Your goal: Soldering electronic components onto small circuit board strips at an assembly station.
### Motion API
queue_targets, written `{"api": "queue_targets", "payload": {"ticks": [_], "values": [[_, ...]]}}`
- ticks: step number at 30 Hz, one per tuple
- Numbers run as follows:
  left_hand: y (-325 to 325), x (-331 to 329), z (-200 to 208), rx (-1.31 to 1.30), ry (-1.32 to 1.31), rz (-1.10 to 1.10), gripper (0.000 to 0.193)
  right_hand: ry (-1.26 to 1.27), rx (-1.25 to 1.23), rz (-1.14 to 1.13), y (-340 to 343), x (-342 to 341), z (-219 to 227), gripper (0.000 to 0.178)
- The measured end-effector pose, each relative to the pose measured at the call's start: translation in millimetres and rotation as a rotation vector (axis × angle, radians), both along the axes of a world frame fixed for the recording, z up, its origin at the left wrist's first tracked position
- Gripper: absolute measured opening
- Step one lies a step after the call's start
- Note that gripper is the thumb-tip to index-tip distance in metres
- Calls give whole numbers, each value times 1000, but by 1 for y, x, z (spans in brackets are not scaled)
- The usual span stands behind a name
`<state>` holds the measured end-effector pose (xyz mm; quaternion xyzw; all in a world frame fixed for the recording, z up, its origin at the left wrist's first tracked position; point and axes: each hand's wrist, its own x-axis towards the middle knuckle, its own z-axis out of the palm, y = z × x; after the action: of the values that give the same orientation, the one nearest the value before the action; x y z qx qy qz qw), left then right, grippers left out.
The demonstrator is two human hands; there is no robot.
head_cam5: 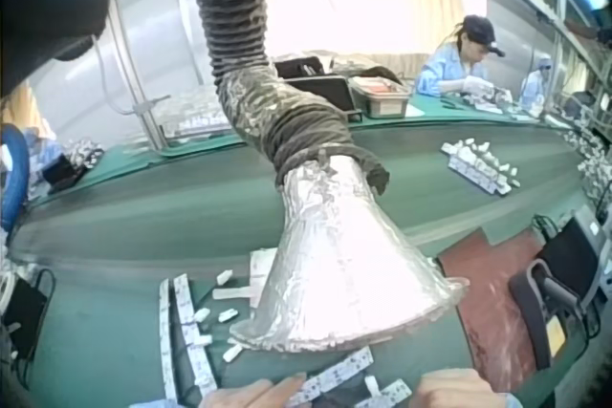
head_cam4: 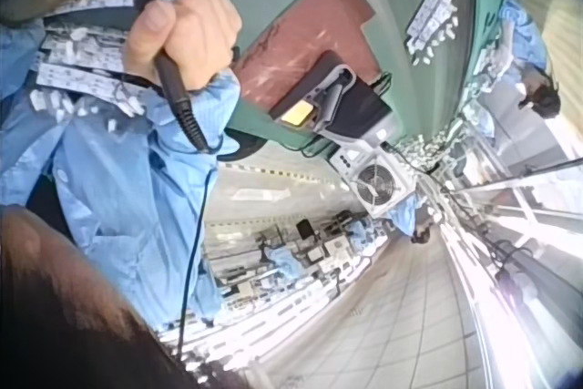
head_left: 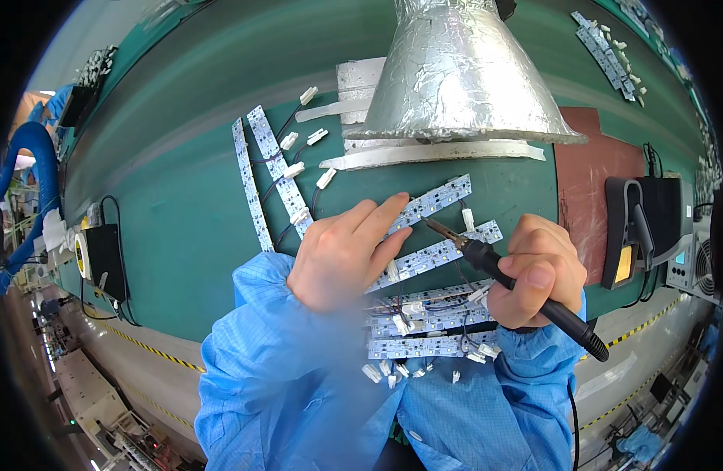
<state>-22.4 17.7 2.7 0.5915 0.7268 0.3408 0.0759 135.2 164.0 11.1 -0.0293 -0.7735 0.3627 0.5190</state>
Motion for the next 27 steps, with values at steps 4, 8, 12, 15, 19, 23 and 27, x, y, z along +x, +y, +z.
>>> {"api": "queue_targets", "payload": {"ticks": [4,8,12,15,19,23,27], "values": [[0,0,0,-5,1,5,42,-4,-12,-4,-1,0,1,32],[0,1,1,-20,11,10,41,7,-5,1,1,1,0,31],[0,1,0,-31,5,16,40,85,-78,-36,16,14,-2,32],[0,1,0,-23,-31,24,40,50,-219,-226,23,25,-2,39],[-2,2,2,-26,-40,24,40,6,-232,-337,27,23,-9,40],[-3,3,3,-57,-44,34,40,-28,-240,-355,24,19,-9,40],[-2,3,3,-53,-39,35,40,-16,-214,-366,26,17,-13,42]]}}
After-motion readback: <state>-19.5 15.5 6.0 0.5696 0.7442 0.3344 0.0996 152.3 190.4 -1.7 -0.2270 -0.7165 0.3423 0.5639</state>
